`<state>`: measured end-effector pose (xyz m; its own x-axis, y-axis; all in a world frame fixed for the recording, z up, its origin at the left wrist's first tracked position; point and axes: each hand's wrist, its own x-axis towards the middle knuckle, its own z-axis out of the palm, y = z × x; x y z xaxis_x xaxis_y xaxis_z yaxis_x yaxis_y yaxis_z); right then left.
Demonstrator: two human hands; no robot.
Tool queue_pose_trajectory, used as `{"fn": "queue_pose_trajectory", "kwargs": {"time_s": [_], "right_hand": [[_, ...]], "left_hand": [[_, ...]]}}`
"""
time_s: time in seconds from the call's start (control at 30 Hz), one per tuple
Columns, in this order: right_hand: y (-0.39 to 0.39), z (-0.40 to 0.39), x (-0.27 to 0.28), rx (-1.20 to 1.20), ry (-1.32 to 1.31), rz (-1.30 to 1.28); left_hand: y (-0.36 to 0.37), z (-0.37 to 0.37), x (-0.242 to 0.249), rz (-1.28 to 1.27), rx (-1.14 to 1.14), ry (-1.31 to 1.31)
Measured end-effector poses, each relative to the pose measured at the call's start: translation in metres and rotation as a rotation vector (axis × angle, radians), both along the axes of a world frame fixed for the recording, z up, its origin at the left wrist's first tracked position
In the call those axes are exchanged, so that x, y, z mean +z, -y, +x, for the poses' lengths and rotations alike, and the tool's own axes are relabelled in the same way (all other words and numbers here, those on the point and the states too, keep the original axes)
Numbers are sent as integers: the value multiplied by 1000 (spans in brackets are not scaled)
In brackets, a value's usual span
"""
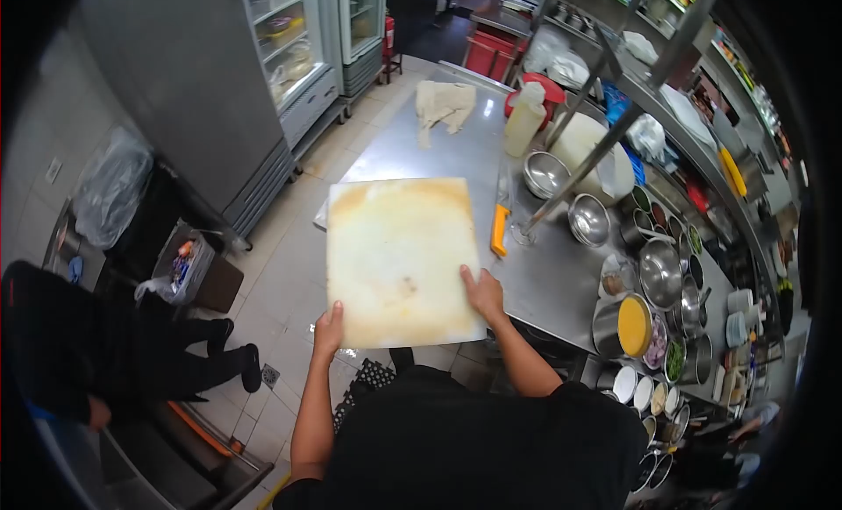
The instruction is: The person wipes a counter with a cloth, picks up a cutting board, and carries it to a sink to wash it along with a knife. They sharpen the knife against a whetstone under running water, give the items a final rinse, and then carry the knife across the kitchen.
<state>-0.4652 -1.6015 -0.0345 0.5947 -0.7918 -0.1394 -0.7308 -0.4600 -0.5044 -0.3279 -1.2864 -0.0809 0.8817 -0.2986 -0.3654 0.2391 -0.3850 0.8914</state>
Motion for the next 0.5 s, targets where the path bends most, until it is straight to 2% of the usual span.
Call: {"fn": "queue_pose_trajectory", "kwargs": {"time_s": [0.3,0.4,0.5], "right_hand": [[1,-2,-3,36,24,17],[4,-2,-12,32,125,-1],[-4,4,11,58,104,9]], "left_hand": [[-1,-1,-6,-78,75,-81],[1,-5,6,-97,24,-25],[-2,-1,-19,-120,-15,-39]]}}
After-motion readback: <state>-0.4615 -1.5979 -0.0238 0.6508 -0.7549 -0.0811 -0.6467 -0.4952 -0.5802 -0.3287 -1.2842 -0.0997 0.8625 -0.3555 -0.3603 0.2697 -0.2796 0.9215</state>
